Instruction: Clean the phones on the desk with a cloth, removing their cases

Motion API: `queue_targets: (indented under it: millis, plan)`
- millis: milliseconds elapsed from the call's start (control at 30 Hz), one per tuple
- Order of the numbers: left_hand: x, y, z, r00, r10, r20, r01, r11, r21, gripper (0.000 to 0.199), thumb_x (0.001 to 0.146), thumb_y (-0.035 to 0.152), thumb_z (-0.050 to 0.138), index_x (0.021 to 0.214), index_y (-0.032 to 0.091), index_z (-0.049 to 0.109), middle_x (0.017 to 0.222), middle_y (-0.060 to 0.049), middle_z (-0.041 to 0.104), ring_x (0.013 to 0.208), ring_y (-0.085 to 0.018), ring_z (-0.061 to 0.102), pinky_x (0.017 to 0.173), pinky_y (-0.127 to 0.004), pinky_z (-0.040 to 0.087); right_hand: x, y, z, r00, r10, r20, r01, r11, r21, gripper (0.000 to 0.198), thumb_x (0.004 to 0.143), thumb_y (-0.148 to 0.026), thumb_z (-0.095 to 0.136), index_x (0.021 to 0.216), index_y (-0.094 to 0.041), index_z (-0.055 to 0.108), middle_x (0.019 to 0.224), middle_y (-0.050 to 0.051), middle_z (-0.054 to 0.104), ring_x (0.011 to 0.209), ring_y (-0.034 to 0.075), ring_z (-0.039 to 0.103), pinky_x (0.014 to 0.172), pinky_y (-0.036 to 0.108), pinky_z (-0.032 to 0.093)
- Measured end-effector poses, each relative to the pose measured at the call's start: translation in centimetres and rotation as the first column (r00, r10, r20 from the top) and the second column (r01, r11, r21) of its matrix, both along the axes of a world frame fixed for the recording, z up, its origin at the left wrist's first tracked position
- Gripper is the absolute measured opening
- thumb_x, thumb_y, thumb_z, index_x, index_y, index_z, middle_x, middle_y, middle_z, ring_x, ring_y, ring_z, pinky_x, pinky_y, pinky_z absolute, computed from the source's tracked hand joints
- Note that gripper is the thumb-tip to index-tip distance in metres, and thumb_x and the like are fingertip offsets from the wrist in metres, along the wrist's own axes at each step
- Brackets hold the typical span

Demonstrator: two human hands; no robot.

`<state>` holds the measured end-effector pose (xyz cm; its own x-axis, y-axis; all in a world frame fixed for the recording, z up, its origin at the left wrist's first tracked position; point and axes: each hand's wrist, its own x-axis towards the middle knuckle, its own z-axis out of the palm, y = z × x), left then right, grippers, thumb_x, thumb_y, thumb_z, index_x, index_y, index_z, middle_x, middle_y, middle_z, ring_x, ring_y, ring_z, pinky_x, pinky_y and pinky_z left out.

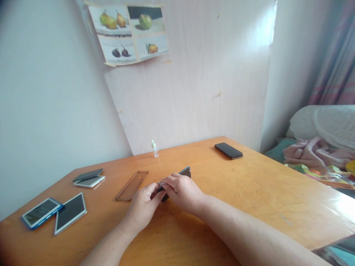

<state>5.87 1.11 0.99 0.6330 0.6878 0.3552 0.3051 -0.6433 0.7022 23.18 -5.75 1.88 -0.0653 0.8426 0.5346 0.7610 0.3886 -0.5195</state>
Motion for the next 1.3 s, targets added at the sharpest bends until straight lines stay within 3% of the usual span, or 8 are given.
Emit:
queue_targets:
  millis: [267,333,433,567,700,833,1067,1300]
  plan:
    - [0.0,0.1,-0.1,1.0,0.004,-0.013,-0.004,1.0,0.0,0.019,0.088,0.034,0.055,0.091,0.02,0.067,0.079,-0.001,0.069,0.076,-0.017,0.061,0.069,-0.024,0.044,5.1,1.4,-0.1,0.92,-0.39,-0.031,0.388,0.92,-0.057,0.026,0.094,-0.031,0.048,0.097,-0.024,0.072,0.094,0.006,0.073,0.09,0.021,0.066,0.079,0.031,0.048]
    - [0.0,0.1,-0.2,1.0,0.004,-0.003,-0.004,1.0,0.007,0.017,0.087,0.033,0.056,0.09,0.02,0.067,0.079,-0.001,0.069,0.075,-0.016,0.061,0.068,-0.024,0.044,4.5,1.1,-0.1,0.932,-0.363,-0.013,0.362,0.931,-0.041,0.026,0.094,-0.03,0.048,0.099,-0.024,0.072,0.094,0.006,0.072,0.09,0.021,0.066,0.079,0.03,0.048]
    - [0.0,0.1,-0.2,1.0,-0.008,0.011,0.008,1.0,-0.008,0.016,0.088,0.032,0.056,0.089,0.02,0.067,0.081,-0.002,0.07,0.075,-0.016,0.062,0.067,-0.024,0.044,1.6,0.1,0.1,0.988,-0.154,0.017,0.154,0.988,-0.014,0.025,0.095,-0.027,0.047,0.105,-0.026,0.07,0.093,0.005,0.07,0.086,0.018,0.065,0.077,0.027,0.048]
    - [0.1,0.0,0.0,1.0,-0.008,0.011,0.008,1.0,-0.024,0.017,0.088,0.032,0.055,0.088,0.02,0.066,0.082,-0.002,0.07,0.074,-0.016,0.062,0.068,-0.024,0.045,-0.5,-0.3,0.1,0.999,0.038,0.011,-0.038,0.999,-0.004,0.027,0.097,-0.027,0.044,0.109,-0.025,0.069,0.092,0.005,0.069,0.083,0.016,0.064,0.075,0.026,0.048]
    - [0.0,0.0,0.0,1.0,0.022,0.004,-0.022,0.999,-0.043,0.019,0.087,0.035,0.057,0.089,0.019,0.067,0.079,-0.001,0.07,0.073,-0.016,0.061,0.066,-0.023,0.044,3.0,1.1,-0.5,0.981,-0.183,-0.062,0.181,0.983,-0.028,0.026,0.094,-0.029,0.049,0.108,-0.025,0.071,0.098,0.006,0.07,0.091,0.019,0.064,0.082,0.03,0.048]
    - [-0.1,0.3,-0.4,0.999,-0.002,0.04,0.006,0.995,-0.099,0.023,0.087,0.037,0.056,0.093,0.018,0.068,0.08,-0.001,0.07,0.073,-0.015,0.061,0.066,-0.023,0.045,7.1,2.6,-1.3,0.871,-0.45,-0.197,0.431,0.893,-0.132,0.025,0.09,-0.034,0.053,0.1,-0.026,0.075,0.095,0.007,0.069,0.093,0.022,0.063,0.087,0.036,0.047]
    - [-0.2,1.7,-2.0,0.997,0.059,0.059,-0.05,0.989,-0.14,0.028,0.087,0.035,0.056,0.108,0.019,0.065,0.09,-0.004,0.07,0.082,-0.017,0.064,0.074,-0.027,0.048,7.7,4.0,-3.3,0.839,-0.386,-0.383,0.302,0.917,-0.262,0.026,0.087,-0.034,0.052,0.095,-0.021,0.074,0.086,0.003,0.073,0.08,0.017,0.066,0.071,0.027,0.05]
    - [-0.4,2.7,-3.0,0.989,0.125,-0.077,-0.134,0.982,-0.134,0.034,0.088,0.037,0.053,0.117,0.02,0.061,0.083,-0.002,0.067,0.079,-0.017,0.063,0.073,-0.027,0.047,8.2,4.1,-3.6,0.784,-0.447,-0.431,0.32,0.886,-0.337,0.025,0.083,-0.035,0.053,0.088,-0.017,0.069,0.066,0.002,0.065,0.057,0.013,0.056,0.051,0.023,0.042]
